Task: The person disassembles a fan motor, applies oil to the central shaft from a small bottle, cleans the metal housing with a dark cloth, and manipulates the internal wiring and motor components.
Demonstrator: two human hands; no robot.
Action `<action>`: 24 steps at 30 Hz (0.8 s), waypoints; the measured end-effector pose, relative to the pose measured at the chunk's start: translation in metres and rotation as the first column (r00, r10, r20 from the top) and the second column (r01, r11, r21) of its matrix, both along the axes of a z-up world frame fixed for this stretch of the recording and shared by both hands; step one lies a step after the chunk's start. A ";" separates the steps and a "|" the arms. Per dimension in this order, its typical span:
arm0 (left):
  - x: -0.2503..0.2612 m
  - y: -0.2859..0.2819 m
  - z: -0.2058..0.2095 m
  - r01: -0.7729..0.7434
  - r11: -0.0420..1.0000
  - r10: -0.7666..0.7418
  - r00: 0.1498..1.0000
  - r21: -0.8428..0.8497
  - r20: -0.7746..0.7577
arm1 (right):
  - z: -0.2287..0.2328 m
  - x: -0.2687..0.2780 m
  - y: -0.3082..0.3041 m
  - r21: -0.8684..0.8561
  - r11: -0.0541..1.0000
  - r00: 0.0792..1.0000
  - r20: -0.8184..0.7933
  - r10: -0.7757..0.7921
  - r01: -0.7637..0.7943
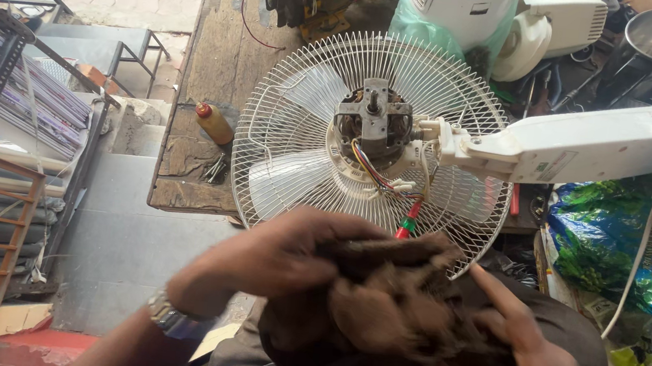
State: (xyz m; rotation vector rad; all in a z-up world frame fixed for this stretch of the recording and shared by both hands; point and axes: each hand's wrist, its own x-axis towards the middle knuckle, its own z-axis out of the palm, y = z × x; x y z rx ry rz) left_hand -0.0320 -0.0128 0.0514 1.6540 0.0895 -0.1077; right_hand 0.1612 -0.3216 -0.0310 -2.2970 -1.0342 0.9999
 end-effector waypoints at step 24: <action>-0.076 0.080 -0.019 -0.680 0.552 0.832 0.413 -0.482 0.370 | -0.175 0.074 -0.164 0.467 0.762 0.713 0.326 -0.620 0.449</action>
